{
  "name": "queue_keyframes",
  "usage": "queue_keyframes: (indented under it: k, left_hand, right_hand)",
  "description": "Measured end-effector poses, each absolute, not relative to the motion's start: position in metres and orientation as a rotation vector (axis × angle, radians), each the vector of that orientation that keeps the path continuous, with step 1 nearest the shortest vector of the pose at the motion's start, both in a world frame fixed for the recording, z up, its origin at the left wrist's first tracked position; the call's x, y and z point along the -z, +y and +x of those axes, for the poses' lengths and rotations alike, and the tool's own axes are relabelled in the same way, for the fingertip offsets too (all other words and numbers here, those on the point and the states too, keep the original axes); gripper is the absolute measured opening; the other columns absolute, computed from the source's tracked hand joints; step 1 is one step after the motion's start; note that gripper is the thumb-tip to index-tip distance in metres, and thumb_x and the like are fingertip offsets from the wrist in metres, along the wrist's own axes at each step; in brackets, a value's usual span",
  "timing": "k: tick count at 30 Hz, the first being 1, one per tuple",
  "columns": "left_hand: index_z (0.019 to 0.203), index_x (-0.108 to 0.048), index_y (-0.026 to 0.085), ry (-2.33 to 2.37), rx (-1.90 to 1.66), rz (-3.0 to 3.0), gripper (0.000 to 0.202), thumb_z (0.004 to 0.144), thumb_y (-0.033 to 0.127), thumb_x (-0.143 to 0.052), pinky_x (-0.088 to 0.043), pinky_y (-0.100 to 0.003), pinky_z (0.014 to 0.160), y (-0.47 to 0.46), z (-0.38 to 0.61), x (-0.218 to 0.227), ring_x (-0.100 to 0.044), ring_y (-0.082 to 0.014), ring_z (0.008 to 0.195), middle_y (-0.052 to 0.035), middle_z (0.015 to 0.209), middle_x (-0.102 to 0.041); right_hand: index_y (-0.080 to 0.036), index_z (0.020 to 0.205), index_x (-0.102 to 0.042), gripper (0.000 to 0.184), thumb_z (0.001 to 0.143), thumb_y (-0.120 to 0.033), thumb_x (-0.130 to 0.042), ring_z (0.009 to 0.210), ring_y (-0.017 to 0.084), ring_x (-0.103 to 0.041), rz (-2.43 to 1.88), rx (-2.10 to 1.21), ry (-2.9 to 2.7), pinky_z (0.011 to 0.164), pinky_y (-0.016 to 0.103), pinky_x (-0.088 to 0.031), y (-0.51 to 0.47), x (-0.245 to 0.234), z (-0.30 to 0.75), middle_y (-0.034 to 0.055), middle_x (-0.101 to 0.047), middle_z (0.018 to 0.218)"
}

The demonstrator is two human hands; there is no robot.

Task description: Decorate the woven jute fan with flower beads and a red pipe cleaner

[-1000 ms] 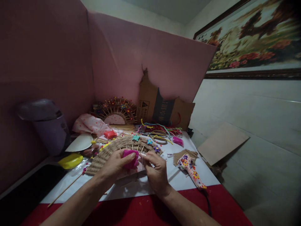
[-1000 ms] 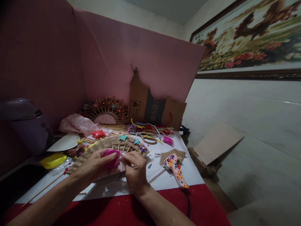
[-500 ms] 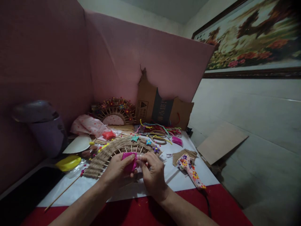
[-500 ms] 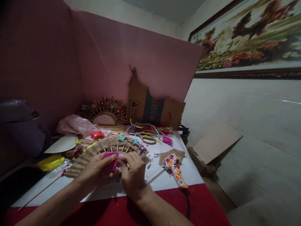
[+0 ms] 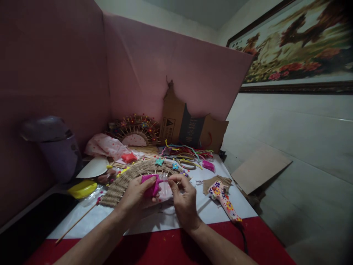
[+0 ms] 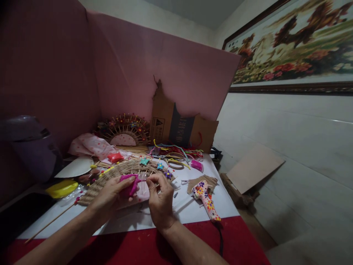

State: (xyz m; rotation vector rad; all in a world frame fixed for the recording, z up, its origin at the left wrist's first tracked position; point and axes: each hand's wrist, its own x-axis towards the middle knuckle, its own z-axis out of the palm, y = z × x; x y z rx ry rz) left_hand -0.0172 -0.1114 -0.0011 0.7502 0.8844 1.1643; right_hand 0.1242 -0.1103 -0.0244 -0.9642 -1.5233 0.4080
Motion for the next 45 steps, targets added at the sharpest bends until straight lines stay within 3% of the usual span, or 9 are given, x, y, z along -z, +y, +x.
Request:
queue_keyframes:
  k: [13, 19, 22, 27, 34, 40, 45]
  left_hand:
    - [0.070, -0.061, 0.012, 0.893, -1.141, 0.762, 0.026, 0.060, 0.031, -0.075, -0.043, -0.019, 0.043, -0.113, -0.014, 0.005, -0.053, -0.0086, 0.044, -0.0002, 0.056, -0.061]
    - [0.070, -0.058, 0.013, 0.957, -1.218, 0.741, 0.021, 0.065, 0.028, -0.072, -0.045, -0.020, 0.044, -0.111, -0.017, 0.003, -0.053, -0.0088, 0.046, 0.0004, 0.056, -0.060]
    - [0.075, -0.058, 0.013, 1.004, -1.298, 0.710, 0.016, 0.069, 0.024, -0.069, -0.043, -0.018, 0.039, -0.107, -0.021, 0.004, -0.055, -0.0096, 0.046, -0.0011, 0.058, -0.062]
    - [0.074, -0.059, 0.012, 0.968, -1.295, 0.703, 0.016, 0.068, 0.023, -0.069, -0.043, -0.017, 0.038, -0.104, -0.022, 0.006, -0.055, -0.0092, 0.045, -0.0009, 0.057, -0.061]
    - [0.076, -0.058, 0.012, 0.973, -1.313, 0.679, 0.013, 0.069, 0.019, -0.067, -0.043, -0.018, 0.037, -0.103, -0.025, 0.007, -0.057, -0.0104, 0.045, -0.0016, 0.058, -0.063]
    - [0.074, -0.058, 0.012, 0.969, -1.302, 0.662, 0.018, 0.067, 0.023, -0.070, -0.042, -0.017, 0.035, -0.099, -0.025, 0.009, -0.056, -0.0104, 0.043, -0.0015, 0.055, -0.062]
    - [0.078, -0.056, 0.011, 1.015, -1.322, 0.652, 0.011, 0.072, 0.018, -0.064, -0.043, -0.018, 0.034, -0.099, -0.024, 0.010, -0.056, -0.0110, 0.042, -0.0026, 0.055, -0.062]
  right_hand:
    - [-0.019, 0.074, -0.060, 0.009, 0.078, -0.012, -0.056, 0.083, 0.018, -0.055, -0.929, -0.326, -1.719, 0.074, 0.031, -0.043, -0.108, 0.027, 0.124, 0.0056, -0.060, 0.083]
    - [-0.018, 0.081, -0.055, 0.012, 0.087, -0.024, -0.047, 0.080, 0.016, -0.053, -0.986, -0.374, -1.541, 0.075, 0.029, -0.042, -0.107, 0.022, 0.127, 0.0044, -0.057, 0.083]
    - [-0.018, 0.088, -0.053, 0.020, 0.088, -0.036, -0.046, 0.069, 0.014, -0.052, -1.031, -0.534, -1.270, 0.065, 0.026, -0.044, -0.102, 0.021, 0.131, 0.0036, -0.058, 0.081]
    - [-0.016, 0.082, -0.055, 0.033, 0.087, -0.047, -0.044, 0.058, 0.011, -0.050, -0.919, -0.815, -1.145, 0.055, 0.023, -0.042, -0.094, 0.024, 0.134, 0.0020, -0.060, 0.071]
    - [-0.015, 0.072, -0.054, 0.029, 0.074, -0.042, -0.066, 0.048, 0.007, -0.044, -0.885, -0.930, -1.112, 0.047, 0.020, -0.037, -0.093, 0.022, 0.133, -0.0040, -0.051, 0.059]
    - [-0.013, 0.077, -0.062, 0.032, 0.071, -0.044, -0.067, 0.049, 0.008, -0.049, -0.798, -1.112, -1.000, 0.046, 0.021, -0.042, -0.092, 0.019, 0.131, 0.0006, -0.060, 0.063]
    - [-0.014, 0.082, -0.070, 0.028, 0.064, -0.034, -0.075, 0.049, 0.007, -0.049, -0.793, -1.146, -0.956, 0.047, 0.020, -0.041, -0.091, 0.019, 0.132, 0.0004, -0.063, 0.065]
